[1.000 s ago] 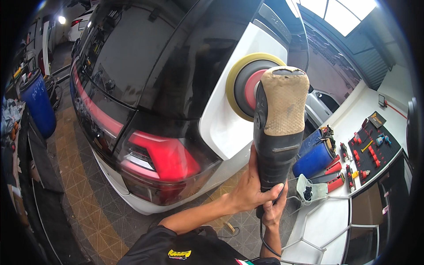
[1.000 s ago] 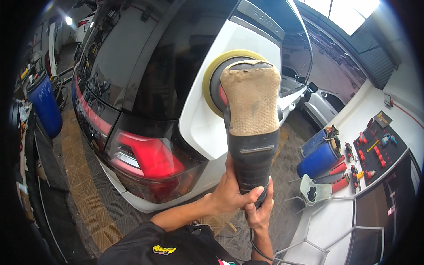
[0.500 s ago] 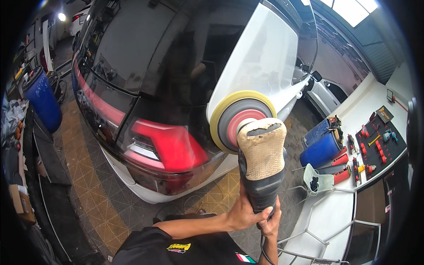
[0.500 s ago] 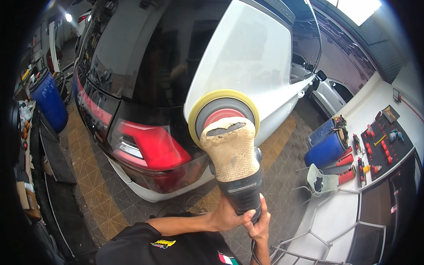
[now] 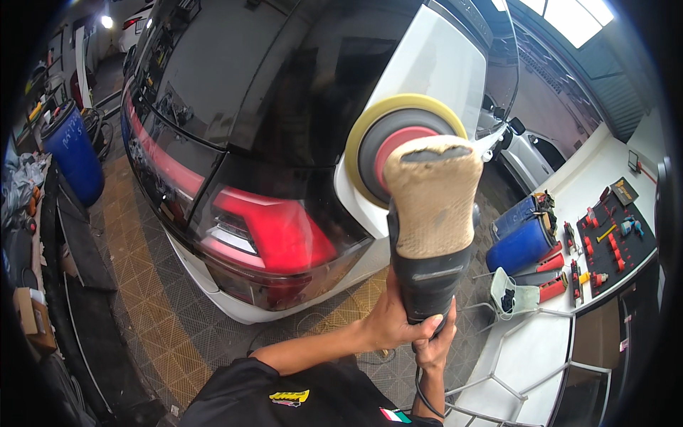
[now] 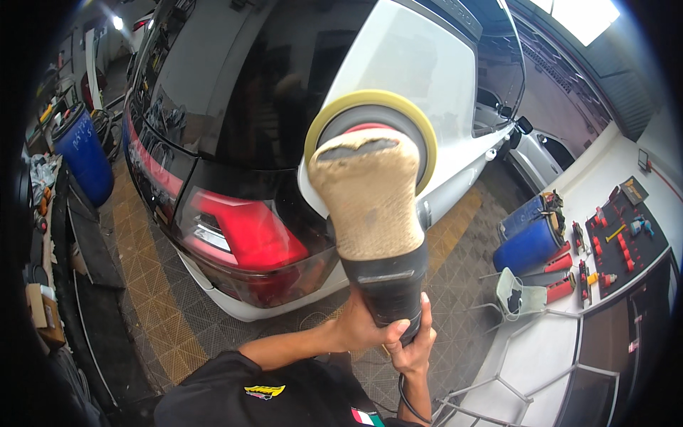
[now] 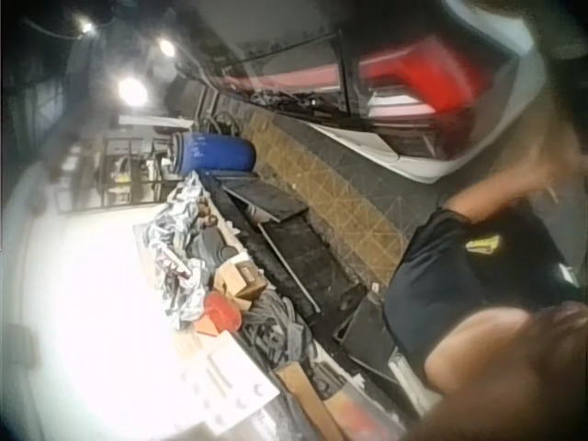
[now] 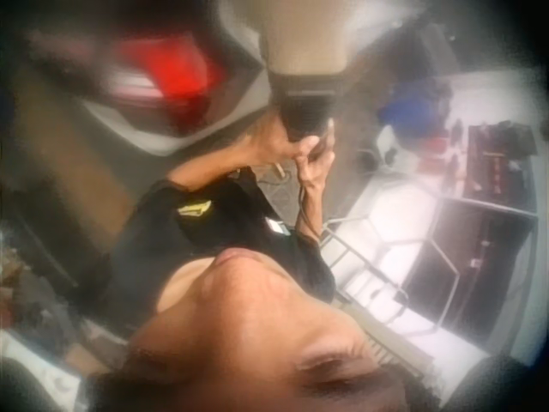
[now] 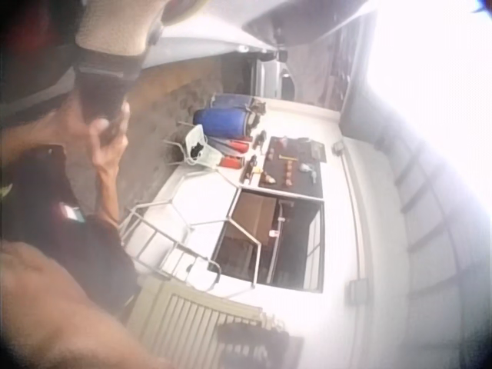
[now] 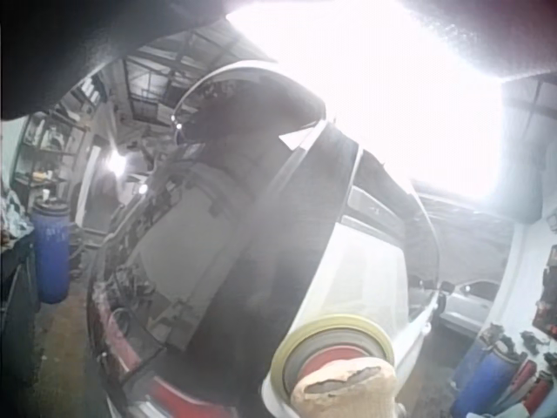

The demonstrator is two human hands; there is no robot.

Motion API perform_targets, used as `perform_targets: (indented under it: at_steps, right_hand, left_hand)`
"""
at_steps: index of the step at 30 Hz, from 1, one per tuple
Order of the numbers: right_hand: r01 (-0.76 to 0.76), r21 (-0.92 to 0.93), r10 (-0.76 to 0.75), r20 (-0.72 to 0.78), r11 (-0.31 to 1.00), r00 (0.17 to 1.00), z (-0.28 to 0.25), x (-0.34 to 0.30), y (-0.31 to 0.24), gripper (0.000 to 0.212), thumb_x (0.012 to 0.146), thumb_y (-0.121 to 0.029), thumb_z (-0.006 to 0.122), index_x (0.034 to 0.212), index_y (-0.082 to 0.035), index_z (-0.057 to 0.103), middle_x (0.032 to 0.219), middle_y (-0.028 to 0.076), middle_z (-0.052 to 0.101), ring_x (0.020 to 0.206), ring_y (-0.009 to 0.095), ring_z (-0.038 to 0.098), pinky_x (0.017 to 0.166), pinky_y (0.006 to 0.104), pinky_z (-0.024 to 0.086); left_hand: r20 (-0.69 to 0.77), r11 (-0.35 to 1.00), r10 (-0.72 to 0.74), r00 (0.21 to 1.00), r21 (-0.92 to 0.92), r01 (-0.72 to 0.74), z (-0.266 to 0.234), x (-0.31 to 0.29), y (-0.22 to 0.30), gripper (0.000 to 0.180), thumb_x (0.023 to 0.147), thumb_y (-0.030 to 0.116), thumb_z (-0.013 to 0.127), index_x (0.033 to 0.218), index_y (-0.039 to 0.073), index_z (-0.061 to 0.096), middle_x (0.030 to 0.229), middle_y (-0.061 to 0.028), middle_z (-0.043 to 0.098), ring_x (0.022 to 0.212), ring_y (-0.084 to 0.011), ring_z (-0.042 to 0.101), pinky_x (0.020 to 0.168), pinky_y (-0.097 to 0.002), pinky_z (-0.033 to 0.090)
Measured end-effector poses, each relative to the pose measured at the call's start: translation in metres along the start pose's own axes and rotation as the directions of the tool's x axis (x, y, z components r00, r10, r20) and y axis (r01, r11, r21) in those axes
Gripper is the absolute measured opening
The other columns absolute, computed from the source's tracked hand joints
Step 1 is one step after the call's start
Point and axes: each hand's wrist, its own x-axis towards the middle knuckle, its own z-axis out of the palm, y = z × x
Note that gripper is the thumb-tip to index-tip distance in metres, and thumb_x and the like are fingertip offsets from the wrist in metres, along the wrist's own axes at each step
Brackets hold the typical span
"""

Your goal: The person uses a rotary polisher with a foam pad to buff the rear quarter panel of a white car. The operator moves the tool in circular motions across the vehicle's surface, focusing on the area near the taillight and the lower bodywork.

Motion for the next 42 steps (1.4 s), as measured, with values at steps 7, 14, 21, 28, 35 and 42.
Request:
perform_targets:
  at_steps: [7,14,21,28,35,42]
  right_hand:
    - [-0.035,0.068,0.028,0.103,0.997,0.994,-0.013,-0.021,0.028,0.095,0.085,-0.051,0.071,0.151,0.001,0.029,0.116,0.027,0.067,0.101,0.034,0.070,0.084,0.0394,0.055]
    - [-0.158,0.381,0.165,0.016,0.911,0.986,0.013,-0.014,0.065,0.104,0.083,-0.065,0.070,0.152,0.001,0.028,0.126,0.019,0.061,0.113,0.028,0.063,0.094,0.0403,0.051]
    - [-0.024,0.310,0.015,0.030,0.951,0.999,0.009,0.037,0.111,0.108,0.078,-0.067,0.073,0.151,0.000,0.030,0.116,0.020,0.067,0.101,0.030,0.069,0.084,0.0390,0.056]
    - [0.311,0.214,-0.348,0.165,0.926,0.923,-0.014,0.119,0.148,0.095,0.085,-0.051,0.073,0.151,0.001,0.028,0.111,0.026,0.069,0.097,0.032,0.072,0.080,0.0398,0.058]
    - [0.396,0.213,-0.420,0.077,0.893,0.904,-0.020,0.175,0.185,0.095,0.088,-0.050,0.069,0.152,0.005,0.024,0.112,0.024,0.070,0.099,0.031,0.071,0.083,0.0390,0.056]
    - [0.438,0.247,-0.471,0.090,0.864,0.877,-0.018,0.236,0.175,0.097,0.087,-0.051,0.069,0.152,0.005,0.023,0.115,0.023,0.068,0.104,0.030,0.068,0.088,0.0389,0.053]
  left_hand:
    - [0.030,0.995,-0.100,0.995,0.027,0.099,0.014,-0.032,-0.028,0.083,0.082,0.024,0.077,0.139,-0.006,0.025,0.128,-0.0199,0.054,0.118,-0.0287,0.056,0.102,-0.0406,0.044]
    - [-0.024,0.954,-0.139,0.990,0.265,0.140,0.019,-0.011,-0.052,0.121,0.090,0.038,0.069,0.145,-0.010,-0.028,0.145,-0.0429,0.028,0.135,-0.0508,0.040,0.113,-0.0482,0.034]
    - [-0.120,0.940,0.035,0.992,0.342,0.009,0.022,0.028,-0.069,0.119,0.090,0.042,0.070,0.148,-0.007,-0.021,0.142,-0.0391,0.035,0.128,-0.0469,0.050,0.110,-0.0467,0.039]
    - [-0.190,0.977,0.016,0.982,0.214,0.026,0.023,0.064,-0.064,0.047,0.087,0.021,0.076,0.124,-0.002,0.057,0.120,-0.0122,0.061,0.110,-0.0213,0.061,0.095,-0.0353,0.050]
    - [-0.246,0.946,0.167,0.955,0.314,-0.085,0.030,0.129,-0.078,0.118,0.085,0.034,0.075,0.149,0.000,-0.018,0.134,-0.0291,0.050,0.123,-0.0400,0.057,0.104,-0.0446,0.045]
    - [-0.355,0.929,0.318,0.879,0.301,-0.215,0.034,0.174,-0.065,0.112,0.084,0.031,0.074,0.148,-0.001,-0.012,0.139,-0.0276,0.042,0.126,-0.0373,0.051,0.105,-0.0420,0.043]
